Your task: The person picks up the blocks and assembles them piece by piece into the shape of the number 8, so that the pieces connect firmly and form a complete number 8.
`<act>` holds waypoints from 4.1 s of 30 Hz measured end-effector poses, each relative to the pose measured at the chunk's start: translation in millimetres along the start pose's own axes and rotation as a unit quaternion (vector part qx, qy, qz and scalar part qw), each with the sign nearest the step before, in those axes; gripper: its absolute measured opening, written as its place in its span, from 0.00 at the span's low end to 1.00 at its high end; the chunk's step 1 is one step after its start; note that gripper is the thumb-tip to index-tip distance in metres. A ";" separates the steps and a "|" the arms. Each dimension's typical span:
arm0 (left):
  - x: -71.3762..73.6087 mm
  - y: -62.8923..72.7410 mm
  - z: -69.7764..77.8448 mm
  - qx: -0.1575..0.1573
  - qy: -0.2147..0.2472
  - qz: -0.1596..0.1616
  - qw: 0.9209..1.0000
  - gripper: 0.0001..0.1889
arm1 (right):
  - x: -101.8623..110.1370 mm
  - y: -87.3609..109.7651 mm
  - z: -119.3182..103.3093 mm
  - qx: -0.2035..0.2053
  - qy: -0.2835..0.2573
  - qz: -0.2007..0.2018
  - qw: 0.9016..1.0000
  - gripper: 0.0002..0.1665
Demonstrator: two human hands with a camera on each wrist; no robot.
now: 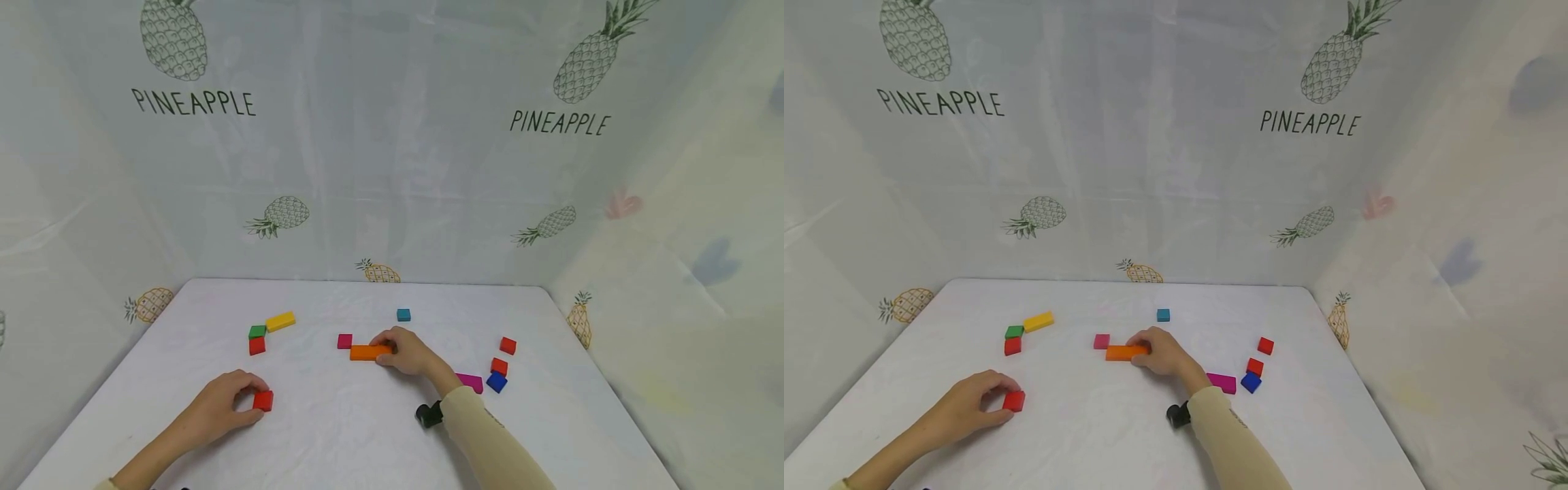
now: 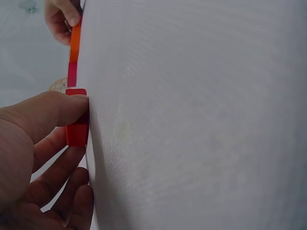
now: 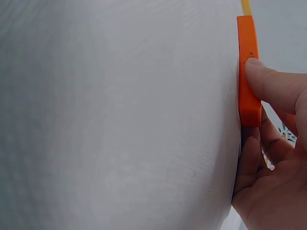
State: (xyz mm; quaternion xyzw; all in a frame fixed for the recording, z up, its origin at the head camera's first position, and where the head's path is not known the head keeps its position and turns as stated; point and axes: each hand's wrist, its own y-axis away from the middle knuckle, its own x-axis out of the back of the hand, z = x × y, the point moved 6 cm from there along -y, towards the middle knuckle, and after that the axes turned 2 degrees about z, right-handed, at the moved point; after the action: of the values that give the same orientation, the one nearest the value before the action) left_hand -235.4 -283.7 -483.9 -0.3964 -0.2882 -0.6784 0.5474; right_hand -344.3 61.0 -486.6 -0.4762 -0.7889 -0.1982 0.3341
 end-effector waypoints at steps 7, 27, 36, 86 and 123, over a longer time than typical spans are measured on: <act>-0.2 -0.3 -1.5 -0.001 0.001 -0.002 1.000 0.19 | -0.8 -0.8 2.2 -0.004 0.002 0.000 1.000 0.16; -2.1 -4.5 3.1 -0.029 0.005 -0.003 1.000 0.18 | -0.9 -1.3 3.5 -0.004 -0.003 0.000 1.000 0.16; -6.5 -15.4 12.3 -0.053 0.005 0.004 0.999 0.17 | -0.6 -0.9 2.8 -0.010 -0.004 -0.002 1.000 0.16; -54.5 -85.8 83.6 -0.071 0.046 -0.023 0.996 0.16 | -0.2 -0.5 2.5 -0.007 0.017 0.002 1.000 0.16; -58.8 -106.0 88.9 -0.068 0.051 -0.021 0.996 0.15 | -0.9 -1.4 -0.1 0.000 0.003 -0.001 1.000 0.15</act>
State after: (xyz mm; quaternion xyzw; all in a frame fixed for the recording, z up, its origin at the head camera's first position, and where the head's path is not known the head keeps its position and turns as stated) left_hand -313.5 -155.3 -483.3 -0.3909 -0.2213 -0.7273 0.5189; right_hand -345.3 59.7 -487.2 -0.4749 -0.7883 -0.2002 0.3360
